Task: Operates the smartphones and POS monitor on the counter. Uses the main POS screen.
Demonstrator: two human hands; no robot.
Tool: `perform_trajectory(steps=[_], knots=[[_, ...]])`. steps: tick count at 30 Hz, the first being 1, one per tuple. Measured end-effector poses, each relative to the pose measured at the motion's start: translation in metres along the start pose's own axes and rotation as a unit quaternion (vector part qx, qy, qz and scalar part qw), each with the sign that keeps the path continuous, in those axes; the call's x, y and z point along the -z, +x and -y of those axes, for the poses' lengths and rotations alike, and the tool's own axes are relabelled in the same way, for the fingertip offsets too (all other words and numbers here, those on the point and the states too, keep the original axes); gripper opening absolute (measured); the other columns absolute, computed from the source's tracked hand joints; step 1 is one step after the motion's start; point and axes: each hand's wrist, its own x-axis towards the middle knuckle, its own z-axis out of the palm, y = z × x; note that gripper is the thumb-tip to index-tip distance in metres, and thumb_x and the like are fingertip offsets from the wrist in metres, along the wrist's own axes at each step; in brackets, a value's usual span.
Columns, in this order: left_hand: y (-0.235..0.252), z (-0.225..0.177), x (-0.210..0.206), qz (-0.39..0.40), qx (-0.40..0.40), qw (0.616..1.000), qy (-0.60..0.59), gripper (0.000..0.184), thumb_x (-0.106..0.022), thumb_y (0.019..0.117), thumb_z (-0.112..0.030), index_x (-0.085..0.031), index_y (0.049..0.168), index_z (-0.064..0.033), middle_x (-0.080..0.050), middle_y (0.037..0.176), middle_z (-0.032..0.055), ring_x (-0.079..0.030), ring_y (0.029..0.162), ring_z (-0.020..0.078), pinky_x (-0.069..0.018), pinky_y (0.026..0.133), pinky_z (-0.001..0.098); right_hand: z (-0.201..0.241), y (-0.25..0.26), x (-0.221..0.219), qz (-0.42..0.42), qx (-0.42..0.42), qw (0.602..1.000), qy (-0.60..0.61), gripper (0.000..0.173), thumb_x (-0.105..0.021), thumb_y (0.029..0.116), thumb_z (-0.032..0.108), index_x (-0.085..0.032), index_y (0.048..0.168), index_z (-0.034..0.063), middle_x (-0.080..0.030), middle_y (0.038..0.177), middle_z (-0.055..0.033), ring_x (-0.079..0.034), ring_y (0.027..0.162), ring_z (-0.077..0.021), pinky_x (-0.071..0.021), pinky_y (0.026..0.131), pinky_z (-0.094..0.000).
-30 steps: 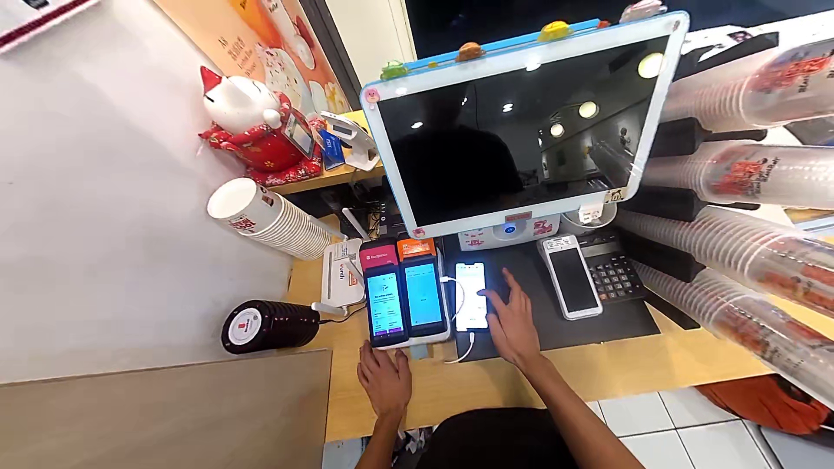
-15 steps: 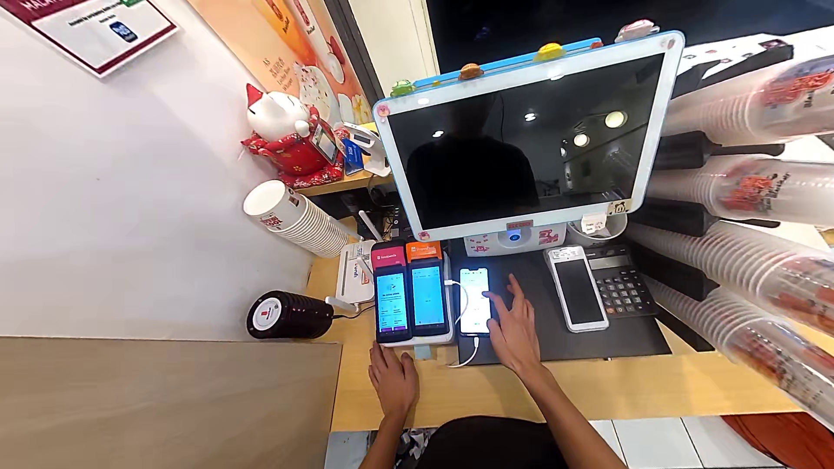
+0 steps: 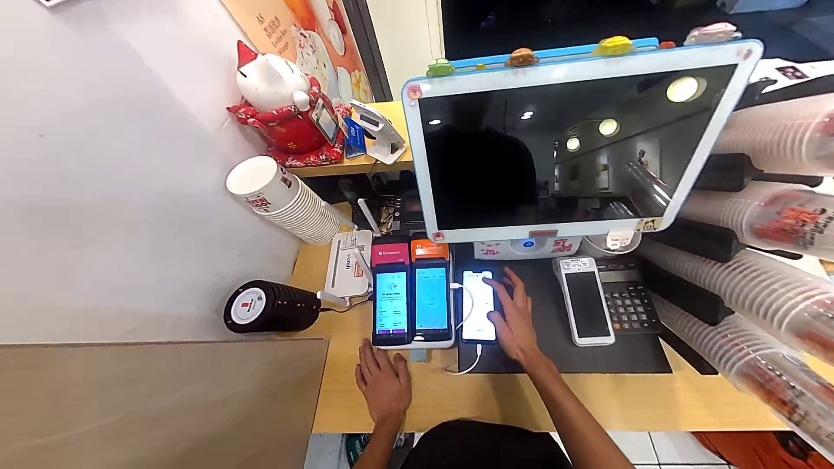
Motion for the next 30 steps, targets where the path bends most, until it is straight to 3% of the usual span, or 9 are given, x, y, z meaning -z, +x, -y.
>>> perform_trajectory(steps=[5,9,17,20,22,25,30], knots=[[0.001,-0.001,0.0,0.003,0.001,1.0,0.007,0.073,-0.026,0.0999,-0.052,-0.057,0.139,0.0012,-0.036,0.16,0.0242,-0.031,0.151,0.0407,-0.0219,0.121,0.06,0.011,0.016,-0.016,-0.007,0.048,0.996,-0.081,0.056,-0.032,0.0952,0.055,-0.057,0.144,0.0414,-0.039,0.16,-0.0185,-0.037,0.144,-0.042,-0.0268,0.116,-0.0631],[0.002,-0.002,0.001,-0.003,0.0,1.0,0.004,0.073,-0.024,0.1004,-0.052,-0.058,0.139,-0.0004,-0.034,0.162,0.0229,-0.03,0.151,0.0407,-0.0214,0.121,0.0606,0.015,0.018,-0.016,-0.006,0.051,0.992,-0.119,0.055,-0.032,0.0971,0.053,-0.055,0.146,0.0436,-0.037,0.16,-0.0215,-0.031,0.149,-0.0457,-0.0161,0.12,-0.0683],[0.002,0.0,0.0,0.002,0.001,1.0,0.005,0.073,-0.024,0.1001,-0.053,-0.057,0.141,-0.0014,-0.035,0.162,0.022,-0.029,0.152,0.0385,-0.0194,0.122,0.0599,0.018,0.017,-0.018,0.004,0.052,0.987,-0.155,0.052,-0.03,0.099,0.055,-0.053,0.146,0.0497,-0.034,0.162,-0.0218,-0.027,0.151,-0.0452,-0.011,0.119,-0.0709],[0.001,-0.001,0.002,0.003,0.0,1.0,0.007,0.072,-0.025,0.1004,-0.051,-0.058,0.138,0.0002,-0.035,0.162,0.0226,-0.029,0.152,0.0387,-0.0195,0.122,0.0598,0.013,0.014,-0.017,-0.009,0.053,0.993,-0.102,0.057,-0.03,0.0981,0.059,-0.054,0.147,0.0422,-0.036,0.161,-0.0204,-0.027,0.151,-0.0425,-0.0102,0.12,-0.0695],[0.001,-0.001,0.002,0.003,-0.001,1.0,0.006,0.071,-0.025,0.1008,-0.05,-0.058,0.139,-0.0001,-0.035,0.162,0.0223,-0.028,0.152,0.0389,-0.019,0.122,0.0596,0.007,0.013,-0.016,-0.031,0.045,0.998,-0.03,0.058,-0.028,0.0991,0.057,-0.057,0.145,0.0366,-0.04,0.159,-0.0164,-0.032,0.149,-0.0373,-0.0152,0.121,-0.0665],[0.002,0.0,0.002,0.004,0.001,1.0,0.009,0.071,-0.025,0.1007,-0.051,-0.057,0.14,-0.0019,-0.034,0.162,0.0214,-0.028,0.153,0.0381,-0.0191,0.122,0.0592,0.002,0.013,-0.017,-0.082,0.02,0.994,0.064,0.057,-0.029,0.1004,0.049,-0.066,0.137,0.027,-0.046,0.153,-0.0142,-0.041,0.142,-0.0332,-0.0316,0.116,-0.0602],[0.002,-0.001,0.004,0.011,0.008,1.0,0.001,0.071,-0.026,0.1002,-0.051,-0.054,0.144,-0.003,-0.034,0.163,0.0208,-0.029,0.152,0.0379,-0.0203,0.121,0.0592,0.006,0.0,-0.005,-0.139,-0.033,0.983,0.112,0.053,-0.031,0.103,0.036,-0.067,0.133,0.0115,-0.049,0.148,-0.0183,-0.047,0.138,-0.0306,-0.0409,0.114,-0.0492]])
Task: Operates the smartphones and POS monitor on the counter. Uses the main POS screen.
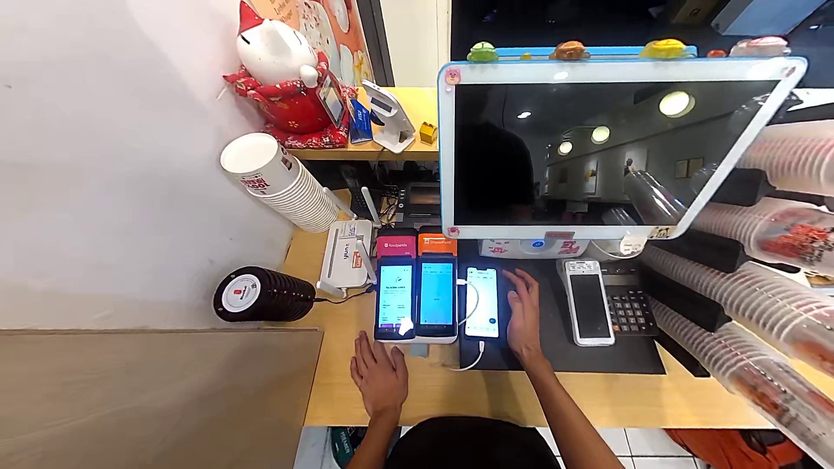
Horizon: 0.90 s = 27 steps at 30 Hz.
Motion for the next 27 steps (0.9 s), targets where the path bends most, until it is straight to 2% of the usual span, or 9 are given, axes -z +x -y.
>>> perform_trajectory(steps=[2,7,13,17,22,25,27], knots=[[0.0,0.0,0.0,-0.001,-0.001,1.0,-0.001,0.071,-0.026,0.1003,-0.051,-0.053,0.145,-0.0027,-0.033,0.163,0.021,-0.028,0.152,0.038,-0.02,0.121,0.0597,-0.002,-0.014,0.011,0.019,0.019,0.999,-0.043,0.054,-0.034,0.1029,0.04,-0.066,0.135,0.0112,-0.05,0.148,-0.0195,-0.048,0.137,-0.0312,-0.0424,0.113,-0.0491],[-0.001,0.0,-0.001,-0.005,-0.004,1.0,0.003,0.073,-0.026,0.1006,-0.052,-0.05,0.147,-0.0006,-0.033,0.163,0.0216,-0.028,0.152,0.0384,-0.0204,0.121,0.0593,-0.007,-0.045,0.026,0.071,0.073,0.982,-0.159,0.061,-0.046,0.0938,0.056,-0.061,0.142,0.023,-0.047,0.153,-0.0159,-0.047,0.139,-0.0315,-0.0434,0.109,-0.0521],[0.0,-0.003,0.003,0.003,-0.004,1.0,-0.002,0.071,-0.028,0.1005,-0.05,-0.051,0.146,-0.0003,-0.032,0.163,0.0221,-0.028,0.152,0.039,-0.0199,0.121,0.0597,0.002,-0.041,0.017,0.115,0.087,0.954,-0.263,0.086,-0.038,0.0865,0.086,-0.048,0.154,0.0336,-0.036,0.163,-0.0151,-0.044,0.142,-0.0346,-0.0364,0.115,-0.0539],[-0.001,-0.003,0.003,0.0,-0.007,1.0,-0.008,0.071,-0.03,0.1006,-0.05,-0.051,0.145,0.0015,-0.034,0.161,0.0242,-0.03,0.151,0.0414,-0.0207,0.12,0.0615,0.004,-0.028,0.014,0.121,0.057,0.965,-0.225,0.088,-0.034,0.0857,0.089,-0.049,0.153,0.0342,-0.032,0.164,-0.0193,-0.039,0.144,-0.0377,-0.0325,0.116,-0.0575],[-0.001,-0.001,-0.001,-0.007,-0.008,1.0,-0.006,0.071,-0.027,0.1006,-0.05,-0.052,0.145,-0.0011,-0.033,0.162,0.0231,-0.03,0.151,0.0401,-0.0203,0.121,0.0609,0.01,-0.007,-0.01,0.131,0.079,0.968,-0.198,0.092,-0.03,0.0825,0.094,-0.052,0.151,0.036,-0.026,0.168,-0.0156,-0.031,0.15,-0.0379,-0.0253,0.12,-0.0599],[-0.002,0.001,-0.003,-0.007,-0.007,1.0,-0.004,0.072,-0.027,0.1004,-0.051,-0.052,0.146,-0.0012,-0.034,0.162,0.0227,-0.03,0.151,0.0395,-0.0201,0.121,0.0602,0.011,-0.004,-0.02,0.135,0.097,0.956,-0.243,0.093,-0.025,0.0809,0.096,-0.049,0.151,0.0405,-0.024,0.169,-0.0132,-0.021,0.155,-0.0354,-0.0156,0.123,-0.0636],[-0.001,0.001,-0.003,-0.004,-0.006,1.0,-0.003,0.073,-0.026,0.1011,-0.052,-0.051,0.146,-0.0013,-0.033,0.162,0.0229,-0.029,0.152,0.0395,-0.0199,0.121,0.0599,0.01,-0.004,-0.022,0.126,0.108,0.951,-0.259,0.094,-0.023,0.08,0.097,-0.053,0.149,0.0404,-0.026,0.168,-0.014,-0.018,0.157,-0.0354,-0.0108,0.123,-0.0661]])
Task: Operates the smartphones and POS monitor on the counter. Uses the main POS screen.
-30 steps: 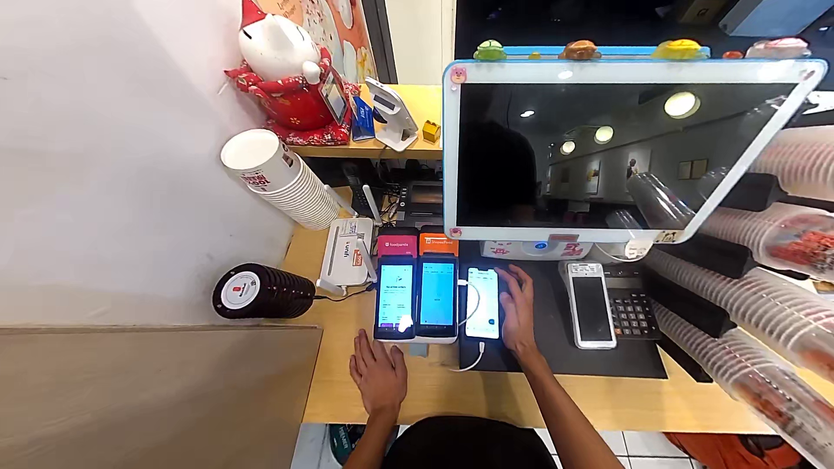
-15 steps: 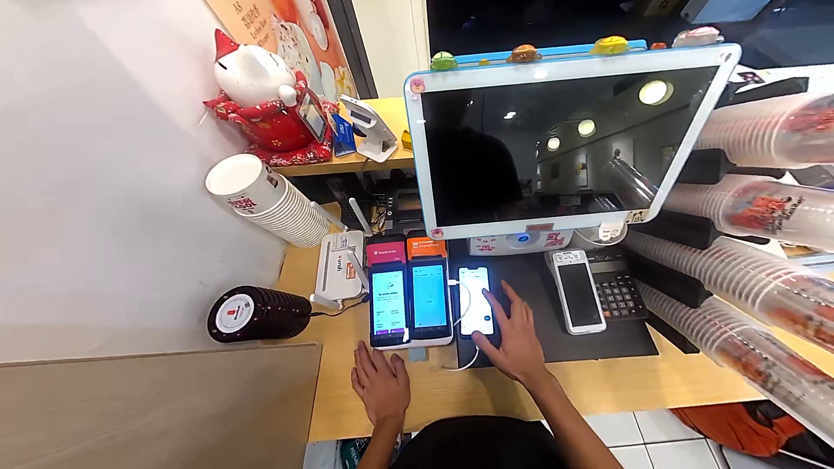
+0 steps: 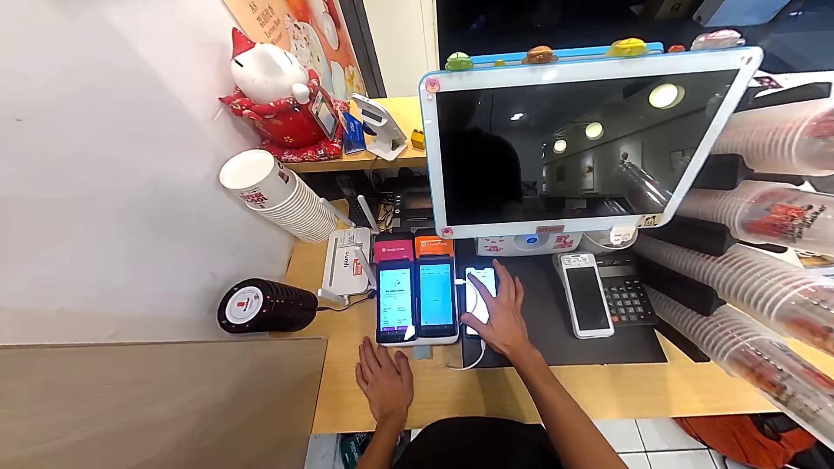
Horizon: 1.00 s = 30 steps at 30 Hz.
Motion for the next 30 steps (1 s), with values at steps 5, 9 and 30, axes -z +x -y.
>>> perform_trajectory(steps=[5,9,30], knots=[[-0.001,0.0,-0.001,-0.009,-0.002,1.0,0.001,0.072,-0.025,0.1006,-0.053,-0.055,0.143,-0.0025,-0.035,0.161,0.0227,-0.031,0.151,0.0399,-0.0209,0.121,0.0598,-0.001,-0.002,0.001,-0.04,-0.005,0.999,0.029,0.097,-0.026,0.0783,0.098,-0.051,0.151,0.0393,-0.024,0.169,-0.0149,-0.02,0.156,-0.0378,-0.0113,0.123,-0.0682],[-0.001,0.001,-0.001,-0.01,-0.003,1.0,0.005,0.072,-0.026,0.1006,-0.053,-0.055,0.143,-0.0024,-0.035,0.162,0.0218,-0.03,0.151,0.0393,-0.0203,0.121,0.0596,-0.002,-0.002,0.002,-0.054,-0.038,0.996,0.063,0.1,-0.028,0.0792,0.097,-0.048,0.154,0.0328,-0.024,0.169,-0.0137,-0.025,0.154,-0.0386,-0.0147,0.123,-0.0663],[0.002,-0.002,0.006,-0.006,0.006,1.0,-0.008,0.071,-0.029,0.0997,-0.052,-0.054,0.144,-0.0017,-0.035,0.162,0.0217,-0.031,0.151,0.0381,-0.0218,0.121,0.06,-0.006,-0.028,0.009,-0.064,-0.051,0.997,0.018,0.1,-0.048,0.0752,0.094,-0.06,0.144,0.023,-0.044,0.158,-0.013,-0.041,0.146,-0.0317,-0.0217,0.122,-0.0621]])
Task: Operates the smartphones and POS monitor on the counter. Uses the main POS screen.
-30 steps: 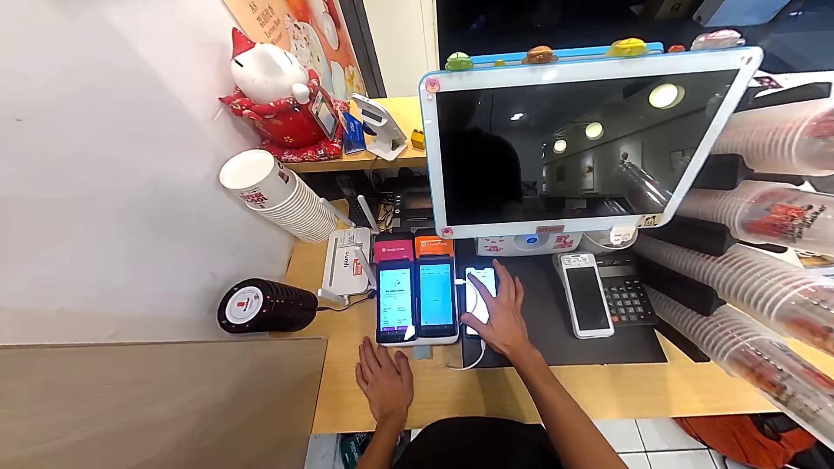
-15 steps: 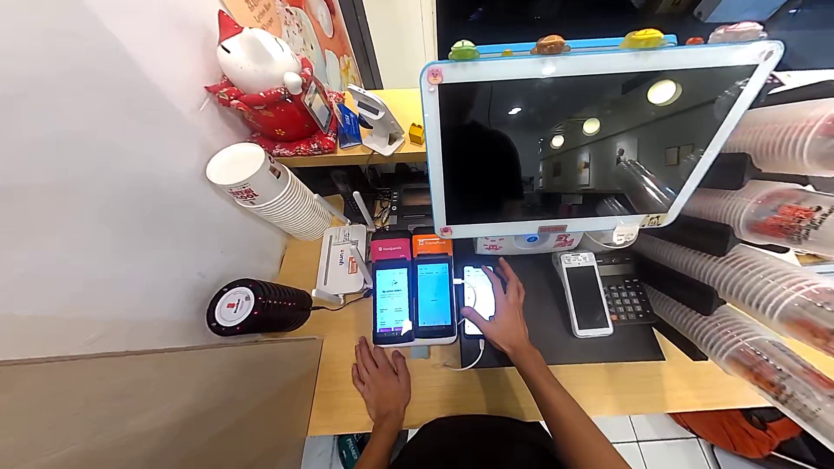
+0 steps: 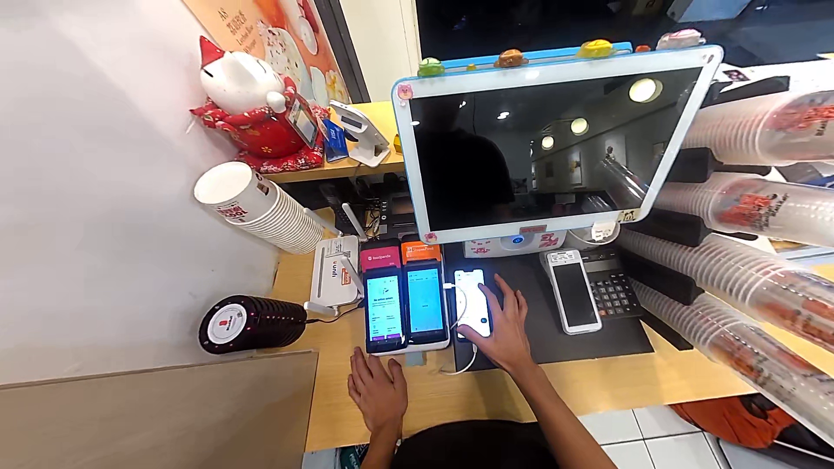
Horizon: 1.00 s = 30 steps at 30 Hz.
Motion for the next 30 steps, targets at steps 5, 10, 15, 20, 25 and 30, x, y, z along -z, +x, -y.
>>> perform_trajectory(steps=[5,10,15,20,25,30], knots=[[-0.001,-0.001,-0.002,-0.007,0.001,1.0,-0.005,0.072,-0.029,0.0989,-0.053,-0.052,0.146,-0.0031,-0.035,0.162,0.0207,-0.031,0.151,0.0377,-0.0219,0.121,0.0592,-0.003,-0.005,0.004,-0.005,0.008,1.0,0.018,0.101,-0.047,0.0792,0.091,-0.055,0.149,0.0177,-0.047,0.157,-0.0125,-0.045,0.143,-0.0301,-0.0267,0.121,-0.059],[-0.003,-0.003,-0.001,-0.018,-0.004,1.0,-0.003,0.074,-0.028,0.099,-0.053,-0.05,0.148,-0.0025,-0.035,0.162,0.022,-0.032,0.15,0.039,-0.0232,0.12,0.0602,-0.001,-0.002,0.005,0.018,0.016,0.999,-0.029,0.129,-0.043,0.0629,0.104,-0.045,0.156,0.0145,-0.053,0.153,-0.005,-0.047,0.143,-0.0233,-0.0198,0.123,-0.0644],[-0.001,0.001,-0.003,-0.006,-0.005,0.999,-0.033,0.075,-0.029,0.0988,-0.053,-0.048,0.149,-0.0001,-0.034,0.161,0.0249,-0.031,0.15,0.0422,-0.0224,0.12,0.0625,-0.018,-0.011,0.026,0.117,0.059,0.991,0.011,0.14,-0.054,0.057,0.102,-0.027,0.164,0.0149,-0.036,0.165,-0.0051,-0.03,0.154,-0.0293,-0.0181,0.125,-0.06],[0.006,-0.009,0.012,0.053,0.028,0.994,-0.086,0.072,-0.042,0.0964,-0.044,-0.045,0.149,0.0041,-0.03,0.162,0.0288,-0.028,0.15,0.0467,-0.0207,0.12,0.0653,-0.023,-0.008,0.026,0.126,0.08,0.989,0.001,0.135,-0.054,0.0597,0.1,-0.029,0.163,0.0181,-0.036,0.165,-0.0029,-0.029,0.154,-0.0298,-0.0176,0.125,-0.0604],[-0.003,-0.029,0.018,0.064,0.074,0.992,-0.079,0.068,-0.045,0.0973,-0.033,-0.038,0.154,0.0039,-0.027,0.163,0.0281,-0.025,0.151,0.046,-0.0219,0.119,0.0664,-0.02,-0.007,0.023,0.135,0.068,0.988,-0.005,0.136,-0.052,0.06,0.101,-0.027,0.164,0.0178,-0.035,0.166,-0.0011,-0.028,0.154,-0.0296,-0.0149,0.124,-0.0619],[-0.013,-0.046,0.007,0.046,0.095,0.993,-0.052,0.066,-0.041,0.0989,-0.029,-0.033,0.157,0.0012,-0.021,0.166,0.0271,-0.022,0.153,0.0456,-0.0192,0.119,0.0675,-0.022,0.001,0.021,0.14,0.081,0.987,0.005,0.138,-0.054,0.0588,0.1,-0.023,0.165,0.0178,-0.033,0.167,-0.0016,-0.029,0.154,-0.0294,-0.0158,0.124,-0.0618]])
